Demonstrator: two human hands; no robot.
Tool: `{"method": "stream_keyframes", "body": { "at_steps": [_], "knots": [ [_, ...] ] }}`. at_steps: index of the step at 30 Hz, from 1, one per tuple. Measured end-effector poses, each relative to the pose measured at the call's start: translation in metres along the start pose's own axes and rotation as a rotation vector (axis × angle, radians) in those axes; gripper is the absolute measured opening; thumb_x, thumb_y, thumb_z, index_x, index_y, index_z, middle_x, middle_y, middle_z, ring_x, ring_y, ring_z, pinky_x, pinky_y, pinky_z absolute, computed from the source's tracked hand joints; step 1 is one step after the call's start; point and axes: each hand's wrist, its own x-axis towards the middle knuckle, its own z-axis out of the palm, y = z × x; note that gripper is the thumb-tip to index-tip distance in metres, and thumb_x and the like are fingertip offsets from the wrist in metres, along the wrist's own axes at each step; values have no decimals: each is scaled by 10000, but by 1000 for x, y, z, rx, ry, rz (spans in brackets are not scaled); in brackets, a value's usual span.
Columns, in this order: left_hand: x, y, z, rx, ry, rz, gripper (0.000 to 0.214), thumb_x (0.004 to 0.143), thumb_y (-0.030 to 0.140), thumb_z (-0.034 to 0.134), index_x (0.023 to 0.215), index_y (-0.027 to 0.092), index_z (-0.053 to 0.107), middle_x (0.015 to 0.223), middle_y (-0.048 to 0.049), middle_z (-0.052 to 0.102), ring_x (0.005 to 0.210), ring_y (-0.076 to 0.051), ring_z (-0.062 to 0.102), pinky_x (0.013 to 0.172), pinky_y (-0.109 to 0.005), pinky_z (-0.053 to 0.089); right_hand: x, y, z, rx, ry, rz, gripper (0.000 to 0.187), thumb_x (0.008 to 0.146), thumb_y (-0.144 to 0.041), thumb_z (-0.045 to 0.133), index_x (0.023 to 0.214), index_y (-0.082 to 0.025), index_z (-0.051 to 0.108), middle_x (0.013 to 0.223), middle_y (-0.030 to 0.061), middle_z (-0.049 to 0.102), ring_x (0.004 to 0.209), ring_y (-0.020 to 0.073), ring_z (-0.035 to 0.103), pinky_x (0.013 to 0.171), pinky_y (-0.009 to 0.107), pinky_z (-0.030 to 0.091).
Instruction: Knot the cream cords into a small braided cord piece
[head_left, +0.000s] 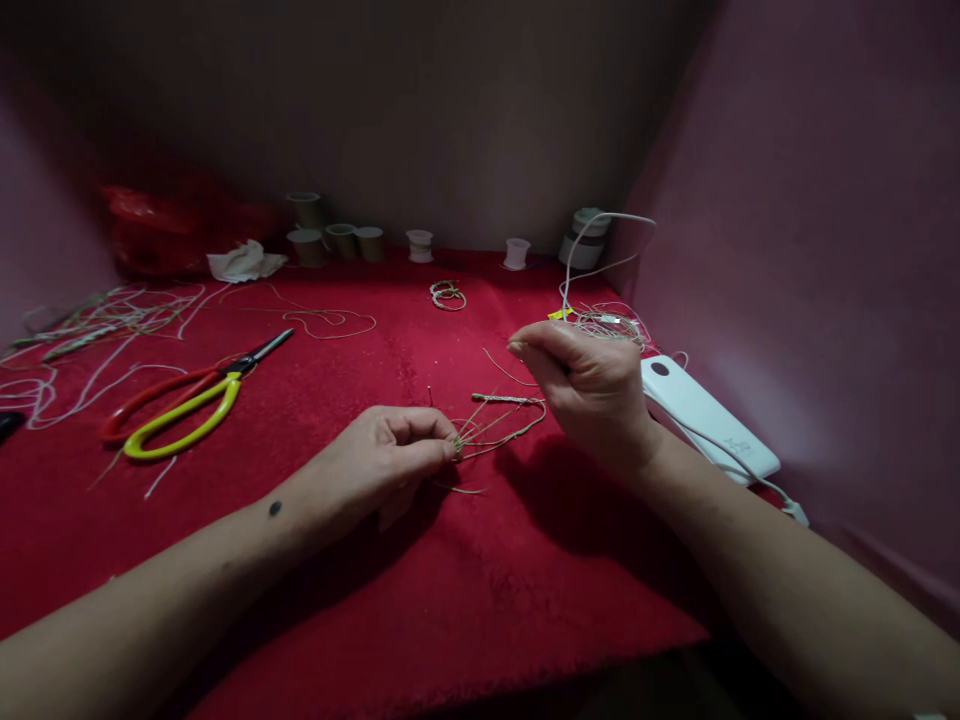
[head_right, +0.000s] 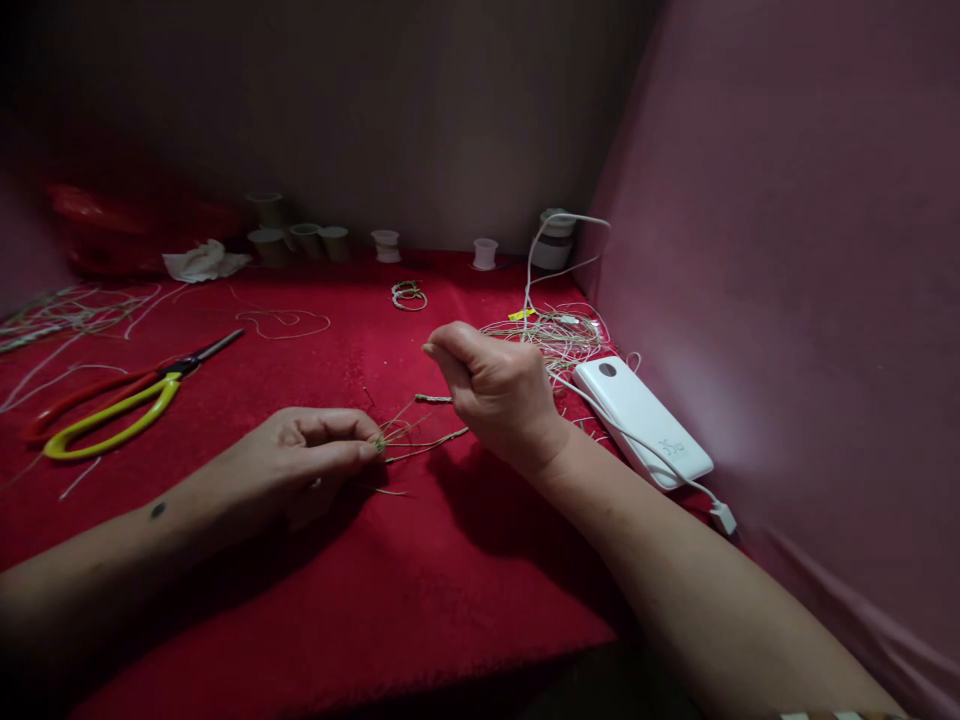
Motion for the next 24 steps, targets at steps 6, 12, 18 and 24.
{"method": "stream_keyframes", "body": {
  "at_steps": [6,12,18,24],
  "knots": [
    [-1,-1,0,-5,5,8,164,771,325,609,706,174,604,354,80,437,279,-43,315,292,-141,222,2,2,-1,-267,-83,-149,287,927,-221,458,767,-158,688,628,27,635,578,108,544,596,241,409],
    [1,-7,-1,-138,44,35,151,783,313,616,709,183,598,311,86,391,260,-42,283,287,-142,219,11,26,2,97,-2,395,230,872,-292,560,981,-109,647,551,-11,570,485,109,518,514,255,389],
    [2,-10,-2,-247,48,63,175,791,316,637,692,180,586,330,82,405,261,-48,304,282,-151,261,7,20,6,239,-62,381,70,789,-170,583,796,-143,647,710,27,648,637,122,572,609,268,437],
    [3,-9,-2,-299,46,47,176,786,318,647,693,178,593,333,84,401,257,-50,296,268,-156,283,-11,-8,18,271,-390,76,54,757,-77,611,772,-121,638,718,11,595,632,91,510,604,221,412]
  ]
}}
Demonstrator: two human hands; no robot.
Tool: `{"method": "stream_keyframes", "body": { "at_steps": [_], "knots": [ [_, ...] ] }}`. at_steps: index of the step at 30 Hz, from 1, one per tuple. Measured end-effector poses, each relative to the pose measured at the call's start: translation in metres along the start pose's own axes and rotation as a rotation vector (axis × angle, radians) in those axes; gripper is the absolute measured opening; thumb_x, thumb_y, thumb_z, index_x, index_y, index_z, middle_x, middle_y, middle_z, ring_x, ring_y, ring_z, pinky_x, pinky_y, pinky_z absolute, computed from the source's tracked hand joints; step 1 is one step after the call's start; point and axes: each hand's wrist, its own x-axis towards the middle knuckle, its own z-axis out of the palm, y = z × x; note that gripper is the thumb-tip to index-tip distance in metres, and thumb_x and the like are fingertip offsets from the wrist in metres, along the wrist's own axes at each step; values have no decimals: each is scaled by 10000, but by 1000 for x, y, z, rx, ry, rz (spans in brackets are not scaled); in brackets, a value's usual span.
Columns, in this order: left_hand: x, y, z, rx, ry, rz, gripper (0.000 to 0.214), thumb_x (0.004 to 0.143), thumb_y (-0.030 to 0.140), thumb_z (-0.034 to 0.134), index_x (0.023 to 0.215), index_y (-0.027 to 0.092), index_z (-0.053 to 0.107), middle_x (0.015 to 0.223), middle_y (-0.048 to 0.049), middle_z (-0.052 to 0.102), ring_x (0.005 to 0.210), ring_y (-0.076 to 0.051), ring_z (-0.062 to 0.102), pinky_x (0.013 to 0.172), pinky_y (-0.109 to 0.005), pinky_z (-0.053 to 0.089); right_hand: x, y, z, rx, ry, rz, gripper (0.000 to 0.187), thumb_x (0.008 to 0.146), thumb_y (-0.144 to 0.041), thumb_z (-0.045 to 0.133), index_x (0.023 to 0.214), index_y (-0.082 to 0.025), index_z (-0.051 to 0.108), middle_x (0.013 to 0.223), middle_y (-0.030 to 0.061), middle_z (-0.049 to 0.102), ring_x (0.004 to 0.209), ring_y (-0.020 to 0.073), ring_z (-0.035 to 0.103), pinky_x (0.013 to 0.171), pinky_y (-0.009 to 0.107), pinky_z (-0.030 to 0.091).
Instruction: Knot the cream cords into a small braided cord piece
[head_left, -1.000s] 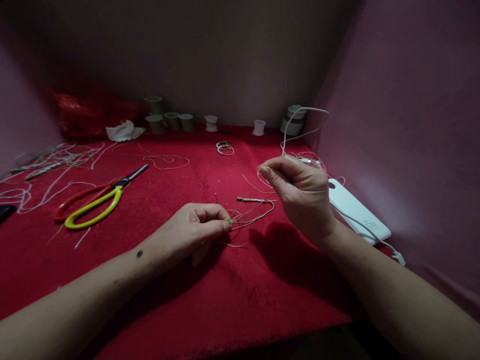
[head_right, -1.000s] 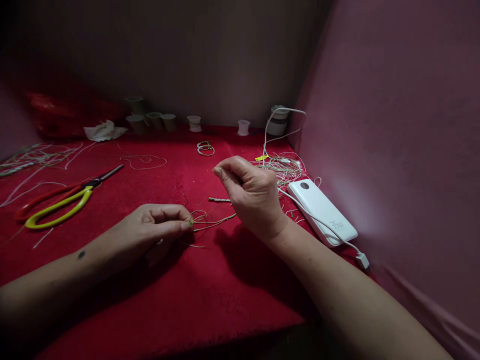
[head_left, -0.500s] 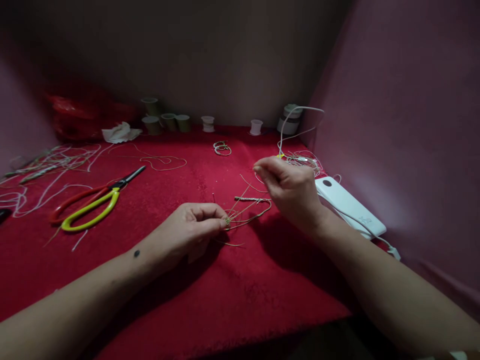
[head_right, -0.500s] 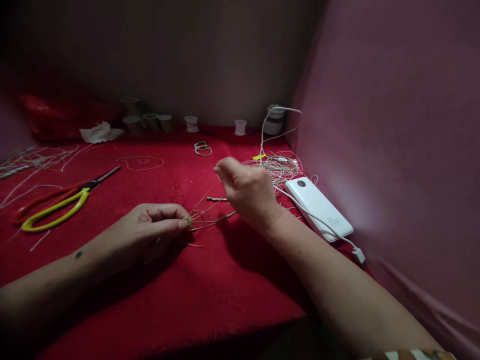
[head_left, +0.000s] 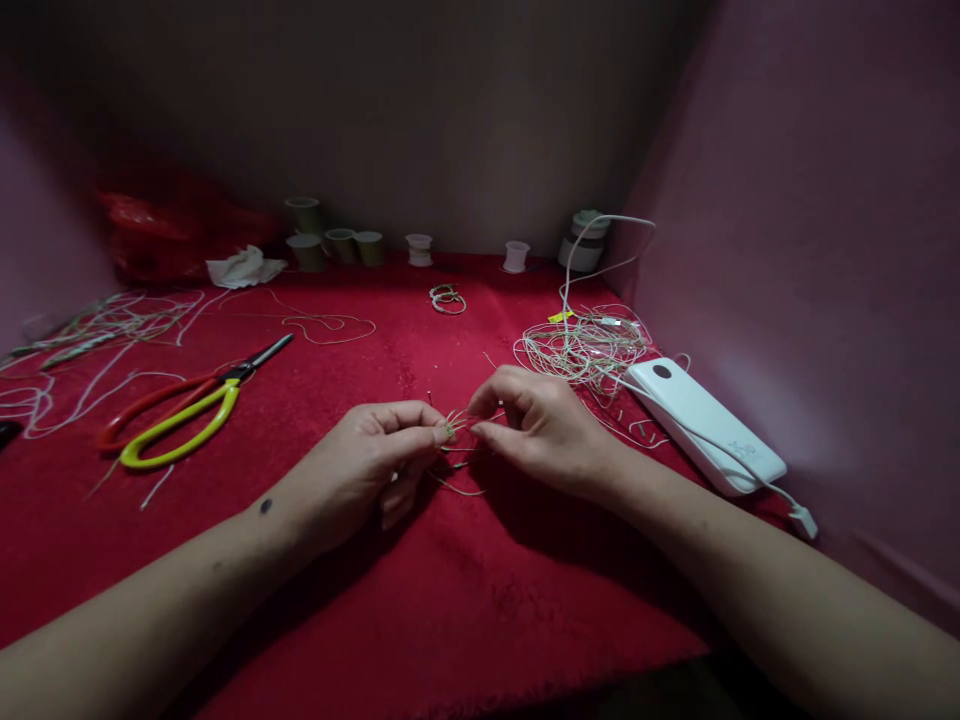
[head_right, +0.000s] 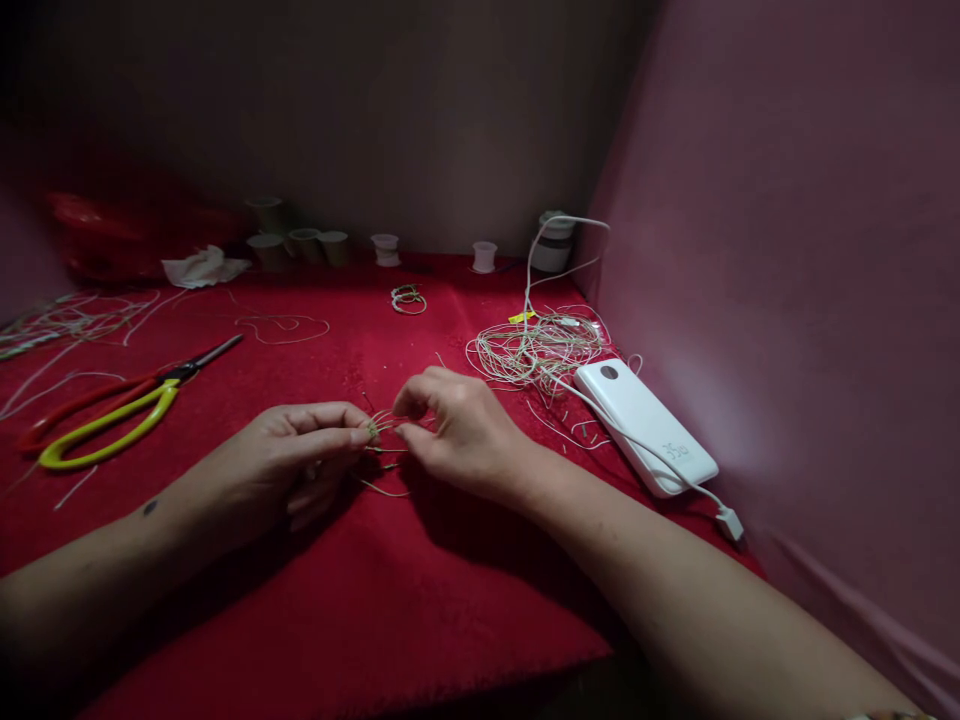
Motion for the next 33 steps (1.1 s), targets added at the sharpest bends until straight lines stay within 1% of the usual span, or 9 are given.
{"method": "stream_keyframes", "body": {
  "at_steps": [2,4,8,12,14,18,23,27,33],
  "knots": [
    [0,0,1,6,0,-1,172,784,316,650,697,178,595,333,83,407,255,-49,302,267,-152,277,-3,1,7,-60,-33,-28,74,756,-66,607,805,-114,635,760,30,596,664,105,515,615,230,409],
    [0,0,1,24,-2,4,179,787,322,650,697,178,596,332,82,408,256,-48,306,269,-148,271,-5,2,12,-102,-60,-33,50,800,-91,587,803,-117,630,777,41,588,670,111,512,614,233,406],
    [0,1,0,63,1,8,189,806,329,636,700,178,593,329,80,412,260,-48,316,279,-143,259,-6,0,15,-113,-69,-13,93,828,-92,560,762,-123,619,737,30,572,643,105,494,602,226,389],
    [0,1,0,82,-2,12,176,812,320,629,711,179,600,344,81,417,269,-45,322,291,-143,260,-4,-5,13,12,-95,162,101,782,-44,589,743,-130,624,654,-4,593,591,84,502,588,207,381],
    [-1,0,0,80,-4,13,178,813,323,629,712,180,598,345,81,416,272,-47,325,293,-145,264,-3,-7,12,17,-86,223,107,781,-40,584,740,-130,624,655,-3,606,593,86,516,595,210,390],
    [-1,-1,0,70,-7,8,183,819,336,628,720,186,595,335,83,410,265,-49,321,287,-146,263,-6,-5,15,-207,-9,92,89,818,-67,554,781,-112,622,760,58,613,675,128,541,640,250,418],
    [-2,-3,-1,58,-1,12,212,821,353,633,702,188,576,340,79,422,266,-54,334,285,-149,277,-12,-6,18,-445,14,-17,182,897,-109,454,905,-114,636,839,88,621,733,154,567,617,256,418],
    [-2,-3,-1,36,0,11,220,821,362,637,704,189,571,346,82,422,265,-56,338,284,-153,279,-14,-12,16,-514,47,-81,249,922,-151,417,945,-134,665,846,80,621,648,142,556,491,247,345],
    [-1,-2,0,32,-5,12,249,825,374,637,679,188,558,340,80,416,267,-54,342,291,-151,283,-15,-12,14,-468,7,-111,257,920,-167,444,902,-174,701,897,75,604,671,120,539,486,226,327]
  ]
}}
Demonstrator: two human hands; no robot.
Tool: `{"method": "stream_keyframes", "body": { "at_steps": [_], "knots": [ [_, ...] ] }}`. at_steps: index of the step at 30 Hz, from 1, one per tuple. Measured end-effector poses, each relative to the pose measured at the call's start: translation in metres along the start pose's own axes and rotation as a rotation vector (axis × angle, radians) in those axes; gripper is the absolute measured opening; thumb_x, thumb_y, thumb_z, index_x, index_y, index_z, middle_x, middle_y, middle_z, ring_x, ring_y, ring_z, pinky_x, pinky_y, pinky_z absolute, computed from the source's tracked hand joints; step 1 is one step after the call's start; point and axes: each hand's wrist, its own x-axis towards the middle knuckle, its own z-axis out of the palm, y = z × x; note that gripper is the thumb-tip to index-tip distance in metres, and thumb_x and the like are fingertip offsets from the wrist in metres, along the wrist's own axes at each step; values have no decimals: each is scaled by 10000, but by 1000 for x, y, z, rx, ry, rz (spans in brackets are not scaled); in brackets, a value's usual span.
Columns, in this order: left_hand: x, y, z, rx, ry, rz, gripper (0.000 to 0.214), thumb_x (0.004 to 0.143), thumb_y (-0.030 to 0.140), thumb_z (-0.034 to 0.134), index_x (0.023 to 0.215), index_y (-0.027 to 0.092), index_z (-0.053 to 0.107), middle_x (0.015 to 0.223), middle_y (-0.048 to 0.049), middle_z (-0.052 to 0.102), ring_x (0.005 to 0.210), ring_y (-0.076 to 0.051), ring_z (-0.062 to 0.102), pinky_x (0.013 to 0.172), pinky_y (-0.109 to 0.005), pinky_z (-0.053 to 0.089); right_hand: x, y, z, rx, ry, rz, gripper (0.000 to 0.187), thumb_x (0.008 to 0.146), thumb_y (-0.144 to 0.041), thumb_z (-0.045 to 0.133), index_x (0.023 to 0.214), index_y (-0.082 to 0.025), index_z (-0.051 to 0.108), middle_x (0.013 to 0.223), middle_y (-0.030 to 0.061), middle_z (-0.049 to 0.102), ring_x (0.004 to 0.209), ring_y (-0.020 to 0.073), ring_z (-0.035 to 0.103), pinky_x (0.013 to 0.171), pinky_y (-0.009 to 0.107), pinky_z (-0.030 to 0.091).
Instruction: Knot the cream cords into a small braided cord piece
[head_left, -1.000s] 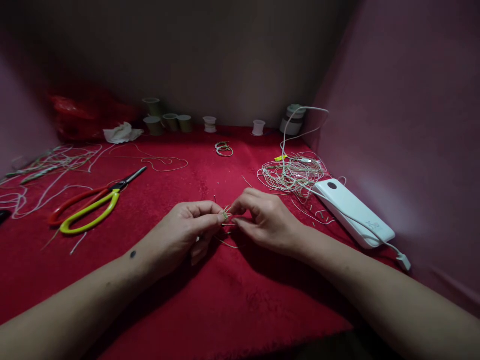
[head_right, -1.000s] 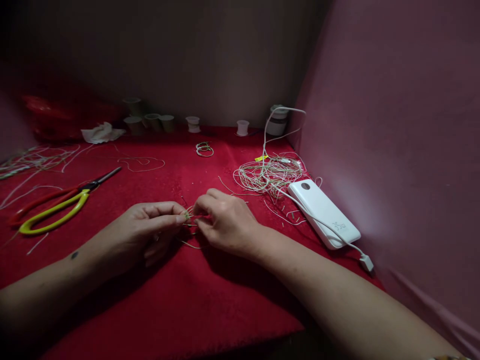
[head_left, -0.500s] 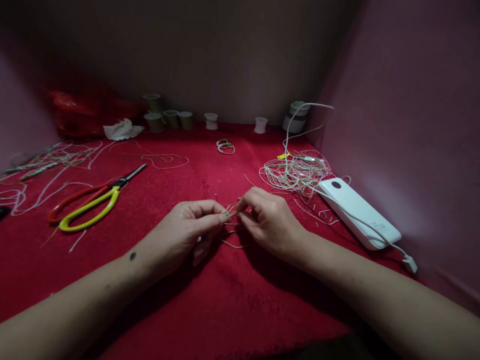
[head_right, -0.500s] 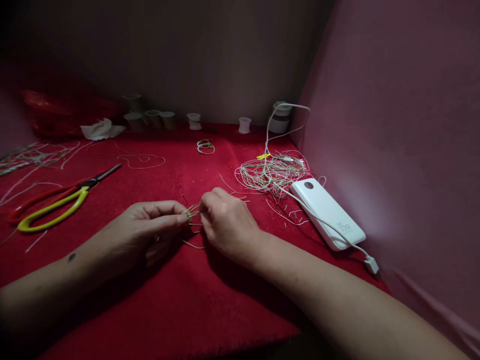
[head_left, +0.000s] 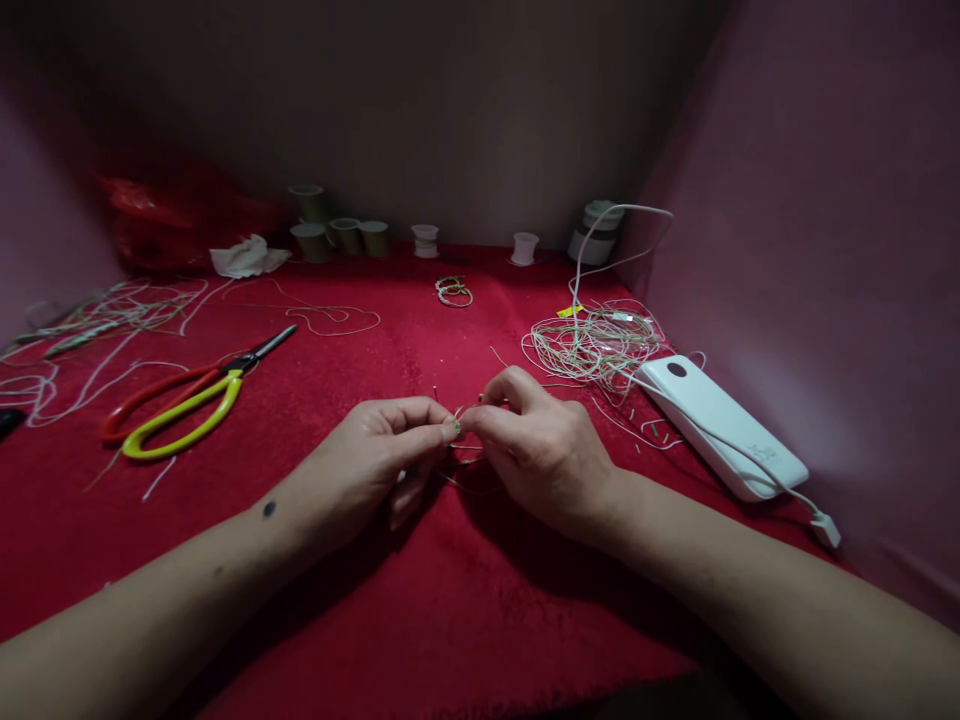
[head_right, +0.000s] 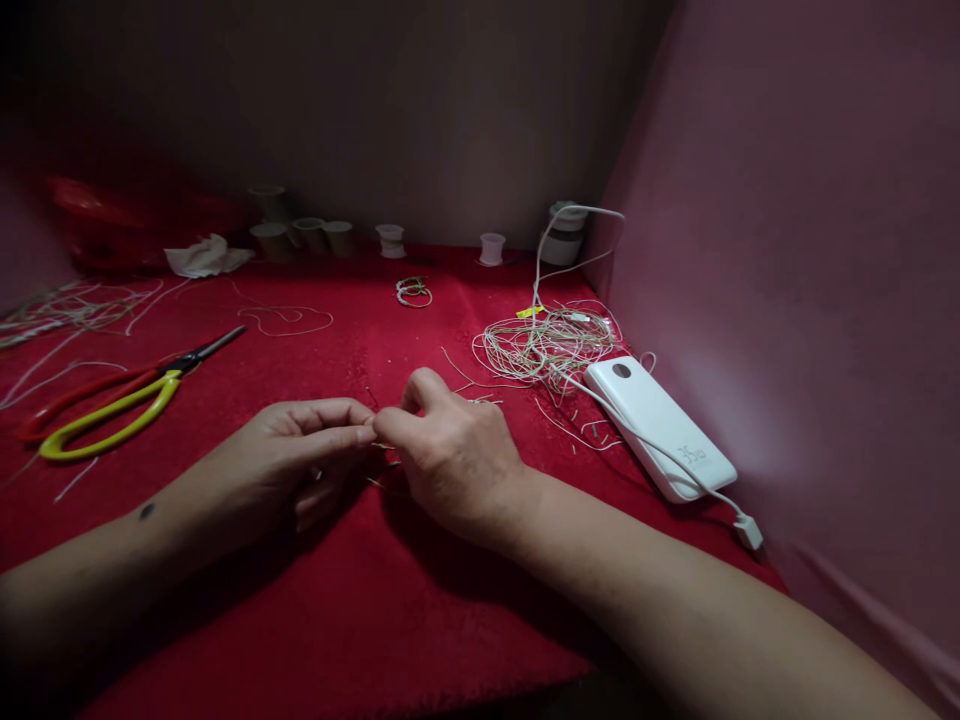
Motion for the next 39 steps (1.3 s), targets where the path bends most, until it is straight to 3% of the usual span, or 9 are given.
{"method": "stream_keyframes", "body": {
  "at_steps": [8,15,22,27,31,34,37,39],
  "knots": [
    [0,1,0,45,10,-6,255,837,366,627,670,184,561,346,73,432,276,-47,343,296,-140,268,3,-1,9,3,-49,61,224,925,-199,465,862,-132,669,851,75,564,661,130,521,503,245,329],
    [0,0,0,34,-11,3,236,828,360,632,683,185,569,353,77,435,273,-50,343,289,-142,273,3,1,6,268,-61,148,123,876,-141,518,800,-129,615,789,53,582,684,128,532,632,257,424],
    [0,1,0,60,-5,4,209,826,340,624,696,182,580,361,77,443,278,-44,338,297,-139,254,4,4,5,385,-67,182,112,819,-66,531,758,-122,606,720,53,633,634,123,549,610,253,419],
    [-1,2,2,111,7,16,218,830,356,622,709,178,589,357,75,447,279,-40,339,307,-136,225,10,3,2,700,-109,375,86,794,-70,556,774,-141,599,695,16,646,627,104,568,609,236,435],
    [-1,2,3,127,0,26,225,838,361,613,712,174,596,360,77,444,284,-35,336,313,-132,218,13,4,0,891,-135,478,71,791,-84,541,806,-147,573,614,-35,590,512,71,500,524,207,410],
    [-1,3,3,157,-9,29,219,839,360,604,720,176,600,358,77,447,286,-42,346,311,-135,221,13,8,-1,820,-129,462,111,821,-117,534,906,-139,601,605,-39,580,513,78,500,516,209,399],
    [-1,4,5,217,-17,27,215,837,360,595,729,174,603,365,75,455,292,-43,346,312,-135,221,13,16,-2,647,-74,351,180,821,-64,516,914,-131,653,766,21,668,682,106,591,651,241,446],
    [-1,4,6,255,-15,27,227,833,373,590,735,170,607,372,73,454,298,-45,347,315,-138,225,14,22,-3,477,-108,271,174,816,-56,551,875,-135,695,818,43,686,744,123,598,712,265,444]
  ]
}}
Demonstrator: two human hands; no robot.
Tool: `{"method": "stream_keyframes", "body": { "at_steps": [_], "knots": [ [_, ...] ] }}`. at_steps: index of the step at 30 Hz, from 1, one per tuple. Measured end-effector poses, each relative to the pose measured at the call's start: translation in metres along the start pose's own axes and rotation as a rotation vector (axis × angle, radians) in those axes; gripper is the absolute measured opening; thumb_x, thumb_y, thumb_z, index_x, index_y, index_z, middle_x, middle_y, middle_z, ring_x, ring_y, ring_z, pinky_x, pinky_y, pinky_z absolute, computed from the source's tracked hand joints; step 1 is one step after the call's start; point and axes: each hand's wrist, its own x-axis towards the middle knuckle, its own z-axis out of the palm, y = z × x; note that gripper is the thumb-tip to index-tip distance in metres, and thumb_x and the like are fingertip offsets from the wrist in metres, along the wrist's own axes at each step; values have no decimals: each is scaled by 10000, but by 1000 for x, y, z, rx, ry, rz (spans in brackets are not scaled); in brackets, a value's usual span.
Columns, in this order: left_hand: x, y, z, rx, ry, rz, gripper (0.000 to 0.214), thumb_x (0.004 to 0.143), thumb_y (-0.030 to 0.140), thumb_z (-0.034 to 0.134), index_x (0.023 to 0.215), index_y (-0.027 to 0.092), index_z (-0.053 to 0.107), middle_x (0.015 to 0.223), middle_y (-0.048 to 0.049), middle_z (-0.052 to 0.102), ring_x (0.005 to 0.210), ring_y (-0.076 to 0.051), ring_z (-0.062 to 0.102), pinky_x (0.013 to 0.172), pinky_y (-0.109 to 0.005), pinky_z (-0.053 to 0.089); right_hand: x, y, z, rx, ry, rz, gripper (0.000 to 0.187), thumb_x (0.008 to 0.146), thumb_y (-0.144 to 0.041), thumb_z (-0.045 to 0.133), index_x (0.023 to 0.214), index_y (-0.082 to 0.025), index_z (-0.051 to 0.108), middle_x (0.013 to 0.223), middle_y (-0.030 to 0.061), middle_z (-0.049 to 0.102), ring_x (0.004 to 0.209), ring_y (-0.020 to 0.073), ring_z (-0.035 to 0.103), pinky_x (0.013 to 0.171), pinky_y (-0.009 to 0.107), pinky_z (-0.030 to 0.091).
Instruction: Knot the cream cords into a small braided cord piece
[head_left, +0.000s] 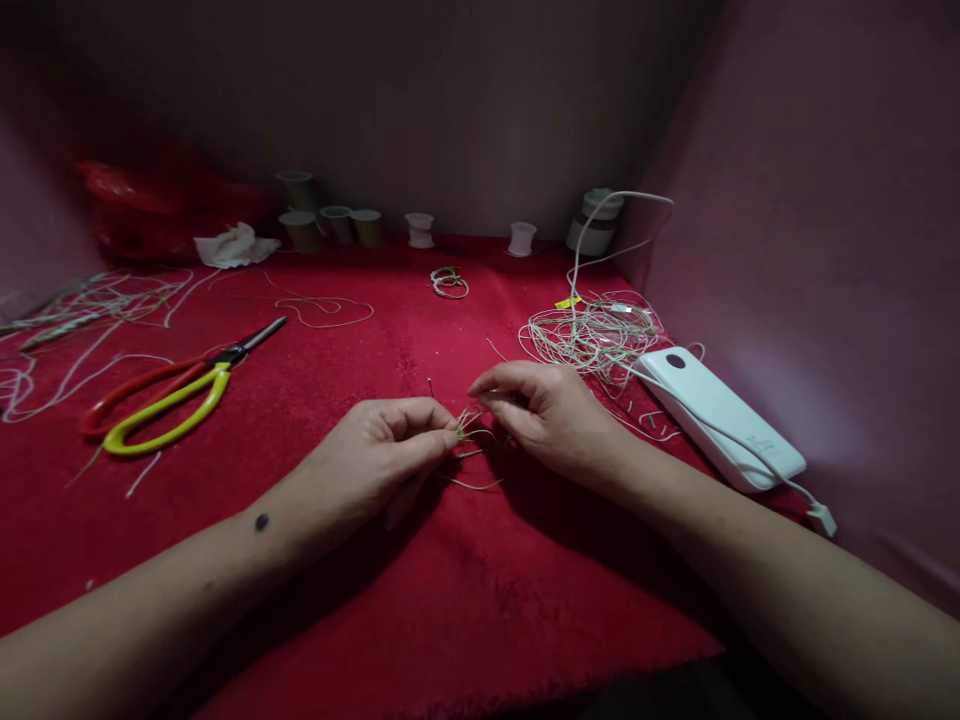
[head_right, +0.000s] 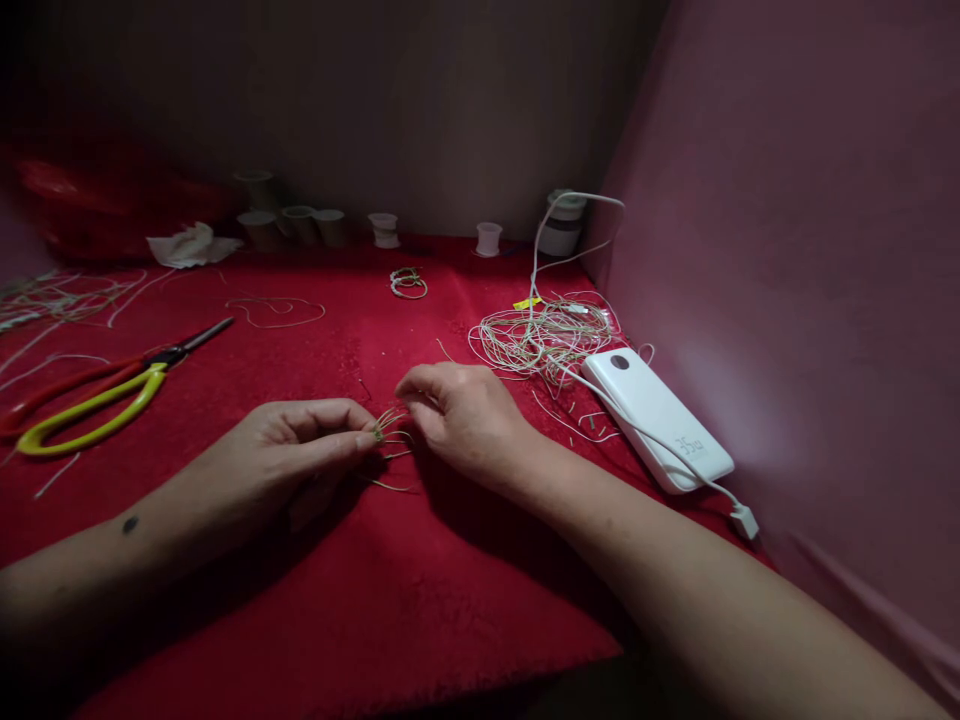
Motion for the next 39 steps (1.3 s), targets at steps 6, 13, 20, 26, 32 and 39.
{"method": "stream_keyframes", "body": {
  "at_steps": [6,13,20,26,32,39],
  "knots": [
    [0,-1,2,65,17,-24,252,794,417,609,732,172,604,405,65,458,294,-56,339,294,-156,223,6,2,-7,-90,-111,-56,189,824,-61,606,892,-167,748,726,8,563,676,103,512,654,238,399],
    [0,-3,2,99,27,-14,301,801,462,594,732,170,610,434,51,474,306,-53,336,296,-156,222,6,-1,-4,-99,-148,-153,98,820,-90,637,808,-135,724,733,8,526,670,101,485,622,226,374],
    [1,-2,1,111,5,-9,260,820,424,576,731,181,602,422,65,444,306,-56,337,296,-152,233,2,-3,0,-186,-57,-202,146,829,-79,573,765,-138,690,756,11,525,657,101,483,607,227,354],
    [0,-1,2,102,8,-14,238,794,403,589,724,176,608,421,58,476,300,-60,347,284,-153,239,0,-2,3,-273,13,-191,181,870,-124,519,767,-149,665,787,27,539,699,119,512,635,236,369],
    [-2,0,-1,53,-16,-8,223,841,365,584,739,168,607,387,75,466,302,-47,360,320,-141,238,-2,-6,4,-247,141,-210,217,893,-100,456,936,-115,668,839,65,589,729,138,546,667,255,418],
    [-1,-4,-2,-165,71,32,226,844,362,617,715,177,592,400,76,459,303,-52,367,312,-156,293,-13,-21,7,-78,131,-31,107,821,-84,547,779,-118,639,727,50,659,646,123,571,633,258,435]
  ]
}}
